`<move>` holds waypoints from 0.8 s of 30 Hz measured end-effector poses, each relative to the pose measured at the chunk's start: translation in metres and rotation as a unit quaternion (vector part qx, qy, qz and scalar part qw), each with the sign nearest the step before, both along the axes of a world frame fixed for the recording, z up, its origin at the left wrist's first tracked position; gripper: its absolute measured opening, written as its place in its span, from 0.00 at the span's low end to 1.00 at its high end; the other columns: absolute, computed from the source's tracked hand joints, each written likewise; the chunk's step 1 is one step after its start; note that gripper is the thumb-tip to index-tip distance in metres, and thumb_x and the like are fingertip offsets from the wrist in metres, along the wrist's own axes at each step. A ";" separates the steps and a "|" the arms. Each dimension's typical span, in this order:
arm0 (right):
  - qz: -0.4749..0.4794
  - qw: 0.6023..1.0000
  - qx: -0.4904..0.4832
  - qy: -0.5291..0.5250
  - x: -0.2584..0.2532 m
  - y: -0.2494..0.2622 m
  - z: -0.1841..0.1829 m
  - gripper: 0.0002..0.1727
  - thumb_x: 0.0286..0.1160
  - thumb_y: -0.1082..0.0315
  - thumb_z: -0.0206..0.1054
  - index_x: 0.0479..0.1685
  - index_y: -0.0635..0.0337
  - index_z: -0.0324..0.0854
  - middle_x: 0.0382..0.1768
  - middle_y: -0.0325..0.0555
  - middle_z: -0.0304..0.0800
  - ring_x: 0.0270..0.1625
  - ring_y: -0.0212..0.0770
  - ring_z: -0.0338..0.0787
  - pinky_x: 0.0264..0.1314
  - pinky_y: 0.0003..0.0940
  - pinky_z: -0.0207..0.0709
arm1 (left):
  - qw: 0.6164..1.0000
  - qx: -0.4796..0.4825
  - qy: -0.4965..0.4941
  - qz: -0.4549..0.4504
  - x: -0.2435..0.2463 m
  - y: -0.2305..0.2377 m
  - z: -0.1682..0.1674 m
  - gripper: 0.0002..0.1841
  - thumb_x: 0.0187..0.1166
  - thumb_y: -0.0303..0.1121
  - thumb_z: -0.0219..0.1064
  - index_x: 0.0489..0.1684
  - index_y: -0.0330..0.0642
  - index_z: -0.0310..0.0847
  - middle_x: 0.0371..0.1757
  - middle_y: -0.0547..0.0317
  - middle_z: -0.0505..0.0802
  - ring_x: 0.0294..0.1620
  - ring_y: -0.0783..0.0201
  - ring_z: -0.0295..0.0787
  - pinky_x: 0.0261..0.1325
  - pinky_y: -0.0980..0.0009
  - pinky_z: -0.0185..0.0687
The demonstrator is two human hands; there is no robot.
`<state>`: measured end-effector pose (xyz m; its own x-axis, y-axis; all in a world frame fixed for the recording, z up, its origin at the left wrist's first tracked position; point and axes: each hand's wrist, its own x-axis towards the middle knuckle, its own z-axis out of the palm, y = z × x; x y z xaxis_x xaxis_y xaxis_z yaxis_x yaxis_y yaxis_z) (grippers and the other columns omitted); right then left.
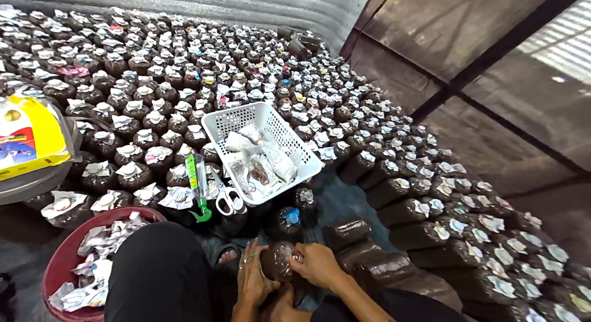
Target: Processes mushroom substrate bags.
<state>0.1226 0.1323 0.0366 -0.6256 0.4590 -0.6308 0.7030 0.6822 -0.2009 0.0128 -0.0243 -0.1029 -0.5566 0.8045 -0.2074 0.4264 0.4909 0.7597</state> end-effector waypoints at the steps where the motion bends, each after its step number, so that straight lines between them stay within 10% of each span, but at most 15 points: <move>1: 0.002 1.000 -0.002 0.001 0.000 0.001 -0.001 0.34 0.83 0.34 0.53 0.52 0.60 0.85 0.45 0.59 0.91 0.55 0.59 0.91 0.58 0.62 0.78 | 1.000 -0.005 0.003 -0.001 -0.002 0.001 -0.001 0.55 0.34 0.51 0.90 0.79 0.54 0.74 0.91 0.61 0.68 0.95 0.49 0.50 0.93 0.48 0.51; 8: 0.003 1.000 0.000 0.031 -0.029 -0.034 -0.021 0.36 0.80 0.35 0.56 0.54 0.63 0.86 0.47 0.61 0.92 0.57 0.62 0.91 0.60 0.64 0.78 | 0.993 -0.109 -0.025 -0.027 0.000 -0.008 -0.012 0.57 0.53 0.44 0.85 0.91 0.38 0.57 0.91 0.48 0.68 0.93 0.49 0.56 0.92 0.53 0.53; 20: -0.207 0.962 -0.158 0.082 0.009 0.003 -0.073 0.34 0.82 0.34 0.59 0.58 0.58 0.86 0.51 0.55 0.91 0.57 0.54 0.90 0.66 0.59 0.79 | 0.973 -0.167 -0.156 0.006 -0.013 -0.010 -0.008 0.42 0.72 0.22 0.65 0.93 0.51 0.58 0.81 0.50 0.81 0.80 0.52 0.79 0.84 0.52 0.69; 24: -0.278 0.909 -0.274 0.149 0.017 -0.001 -0.107 0.30 0.84 0.42 0.62 0.83 0.39 0.74 0.82 0.53 0.74 0.79 0.52 0.79 0.76 0.55 0.77 | 0.909 -0.053 -0.355 0.211 -0.010 -0.006 0.002 0.24 0.93 0.35 0.48 0.85 0.42 0.72 0.81 0.44 0.80 0.81 0.48 0.76 0.79 0.45 0.71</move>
